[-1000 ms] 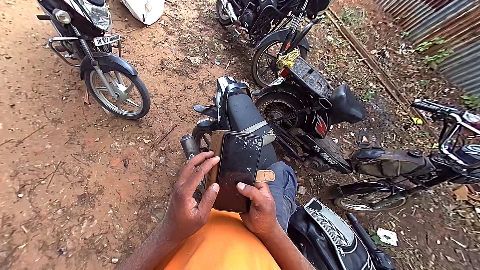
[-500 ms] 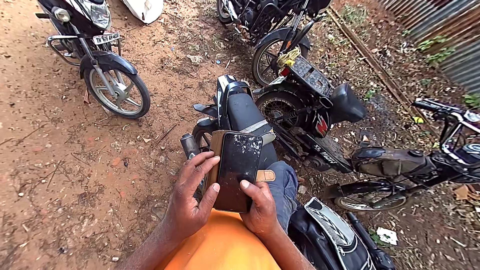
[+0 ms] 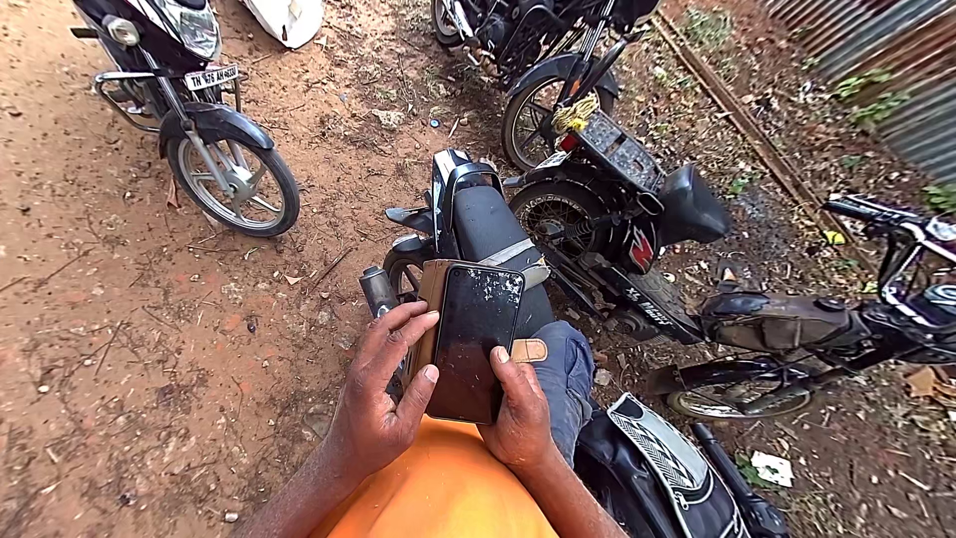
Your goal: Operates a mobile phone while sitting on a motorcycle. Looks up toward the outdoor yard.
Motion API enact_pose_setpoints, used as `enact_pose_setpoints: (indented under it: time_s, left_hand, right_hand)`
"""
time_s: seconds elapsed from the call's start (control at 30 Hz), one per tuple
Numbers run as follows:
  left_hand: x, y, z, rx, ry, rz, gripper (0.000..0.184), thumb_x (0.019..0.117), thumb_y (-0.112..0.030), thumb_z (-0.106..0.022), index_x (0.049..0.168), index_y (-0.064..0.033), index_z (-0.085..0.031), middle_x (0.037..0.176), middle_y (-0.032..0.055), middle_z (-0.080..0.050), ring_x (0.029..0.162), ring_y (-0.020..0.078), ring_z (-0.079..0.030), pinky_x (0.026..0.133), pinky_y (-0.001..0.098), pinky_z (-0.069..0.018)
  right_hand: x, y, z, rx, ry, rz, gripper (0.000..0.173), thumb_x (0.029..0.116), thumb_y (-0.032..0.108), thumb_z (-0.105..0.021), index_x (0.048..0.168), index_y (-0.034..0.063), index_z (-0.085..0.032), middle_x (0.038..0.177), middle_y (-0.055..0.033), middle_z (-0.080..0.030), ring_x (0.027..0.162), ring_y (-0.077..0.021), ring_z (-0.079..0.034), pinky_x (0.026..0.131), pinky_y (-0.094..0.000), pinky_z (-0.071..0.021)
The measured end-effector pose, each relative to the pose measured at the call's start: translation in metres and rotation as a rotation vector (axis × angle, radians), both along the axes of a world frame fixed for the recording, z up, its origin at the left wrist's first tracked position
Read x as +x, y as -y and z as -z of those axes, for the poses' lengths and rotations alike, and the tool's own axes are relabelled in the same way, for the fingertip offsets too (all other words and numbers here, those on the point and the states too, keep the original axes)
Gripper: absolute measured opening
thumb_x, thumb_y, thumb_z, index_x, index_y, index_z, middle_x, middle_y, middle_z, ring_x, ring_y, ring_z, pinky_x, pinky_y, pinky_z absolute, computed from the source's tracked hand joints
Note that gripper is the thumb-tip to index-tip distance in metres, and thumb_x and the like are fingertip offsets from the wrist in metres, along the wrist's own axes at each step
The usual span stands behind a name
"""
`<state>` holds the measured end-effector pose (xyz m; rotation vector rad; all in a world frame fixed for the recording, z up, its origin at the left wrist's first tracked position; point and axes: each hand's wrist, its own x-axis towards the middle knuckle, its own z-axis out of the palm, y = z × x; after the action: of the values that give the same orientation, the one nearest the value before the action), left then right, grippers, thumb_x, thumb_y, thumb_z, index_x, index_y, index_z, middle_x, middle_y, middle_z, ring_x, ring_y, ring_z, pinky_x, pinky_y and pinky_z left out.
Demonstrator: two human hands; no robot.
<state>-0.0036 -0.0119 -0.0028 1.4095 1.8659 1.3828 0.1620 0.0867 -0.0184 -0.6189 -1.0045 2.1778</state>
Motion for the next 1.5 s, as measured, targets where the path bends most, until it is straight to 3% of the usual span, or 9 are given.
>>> enact_pose_setpoints:
  time_s: [0.13,0.3,0.5,0.6,0.7,0.93,1.23,1.37,1.5]
  left_hand:
    - [-0.0011,0.0003,0.0002,-0.012,0.005,0.0,0.048,0.0978,-0.029,-0.059,0.145,-0.0193,-0.057,0.155,-0.0031,-0.047,0.139,0.02,-0.049,0.108,0.0491,-0.0529]
    - [-0.0019,-0.0002,0.0008,-0.012,0.011,0.002,0.049,0.0979,-0.029,-0.058,0.146,-0.0188,-0.057,0.155,-0.0025,-0.046,0.14,0.0205,-0.049,0.108,0.0487,-0.0528]
    - [-0.0023,-0.0016,0.0003,-0.01,0.001,-0.003,0.049,0.0977,-0.029,-0.059,0.146,-0.0199,-0.057,0.155,-0.0036,-0.047,0.139,0.0203,-0.049,0.107,0.0485,-0.0531]
    - [-0.0027,-0.0023,-0.0006,-0.005,-0.004,-0.002,0.049,0.0979,-0.029,-0.058,0.146,-0.02,-0.057,0.155,-0.0035,-0.047,0.139,0.0204,-0.05,0.107,0.0495,-0.053]
    - [-0.0036,-0.0022,-0.0005,-0.011,-0.009,-0.004,0.049,0.0979,-0.029,-0.058,0.146,-0.0199,-0.057,0.155,-0.0036,-0.047,0.139,0.0205,-0.05,0.107,0.0496,-0.0525]
    - [-0.0042,-0.0023,-0.0009,-0.002,0.0,-0.005,0.049,0.0977,-0.029,-0.058,0.146,-0.0197,-0.057,0.155,-0.0034,-0.047,0.138,0.0201,-0.05,0.107,0.0495,-0.0526]
    - [-0.0036,-0.0028,-0.001,-0.005,0.01,0.004,0.049,0.0979,-0.028,-0.058,0.146,-0.019,-0.057,0.155,-0.0026,-0.047,0.139,0.0209,-0.05,0.107,0.0494,-0.0532]
    - [-0.0034,-0.0023,-0.0001,-0.009,0.014,0.004,0.048,0.0975,-0.028,-0.059,0.145,-0.0187,-0.057,0.155,-0.0024,-0.047,0.139,0.0207,-0.049,0.107,0.0491,-0.0529]
    - [-0.003,-0.0014,0.0007,-0.007,0.011,0.003,0.049,0.0977,-0.028,-0.059,0.146,-0.0189,-0.057,0.155,-0.0022,-0.047,0.139,0.021,-0.05,0.107,0.0493,-0.0534]
  right_hand:
    - [0.0,0.0002,-0.0012,0.008,0.006,-0.005,0.031,0.1025,0.037,-0.058,0.116,0.0105,-0.069,0.101,-0.0112,-0.073,0.089,-0.0186,-0.073,0.08,-0.0421,-0.0622]
    - [0.0011,0.0004,-0.0014,-0.01,0.034,-0.004,0.021,0.095,0.015,-0.062,0.114,0.0082,-0.069,0.1,-0.0136,-0.073,0.087,-0.0198,-0.073,0.078,-0.0434,-0.0619]
    - [-0.0035,-0.0011,-0.0045,-0.009,0.076,0.023,0.034,0.1067,0.037,-0.049,0.113,0.0097,-0.069,0.098,-0.0126,-0.073,0.087,-0.0196,-0.073,0.077,-0.0429,-0.0624]
    - [-0.0034,-0.0029,-0.0041,0.011,0.047,0.005,0.04,0.1074,0.044,-0.046,0.114,0.0115,-0.068,0.1,-0.0106,-0.073,0.09,-0.0184,-0.073,0.079,-0.0421,-0.0624]
    - [-0.0034,-0.0039,-0.0042,0.023,0.015,-0.01,0.036,0.1057,0.042,-0.051,0.115,0.0114,-0.068,0.101,-0.0106,-0.073,0.09,-0.0182,-0.073,0.079,-0.0419,-0.0623]
    - [-0.0027,-0.0031,-0.0047,0.001,0.043,-0.007,0.02,0.0955,0.016,-0.062,0.113,0.0082,-0.07,0.099,-0.0129,-0.073,0.085,-0.019,-0.073,0.076,-0.0421,-0.0621]
    - [-0.0038,-0.0033,-0.004,0.015,0.059,0.006,0.04,0.107,0.044,-0.045,0.11,0.0119,-0.069,0.097,-0.0101,-0.073,0.087,-0.0179,-0.073,0.077,-0.0414,-0.0623]
    - [-0.0018,-0.0027,-0.0023,0.012,0.024,-0.005,0.032,0.1039,0.038,-0.055,0.116,0.0122,-0.068,0.1,-0.0106,-0.073,0.089,-0.0182,-0.073,0.078,-0.0419,-0.0622]
    - [-0.0001,-0.0012,-0.0011,0.011,0.035,-0.009,0.022,0.0963,0.02,-0.063,0.115,0.0087,-0.069,0.1,-0.0128,-0.073,0.086,-0.0194,-0.073,0.077,-0.0426,-0.0621]
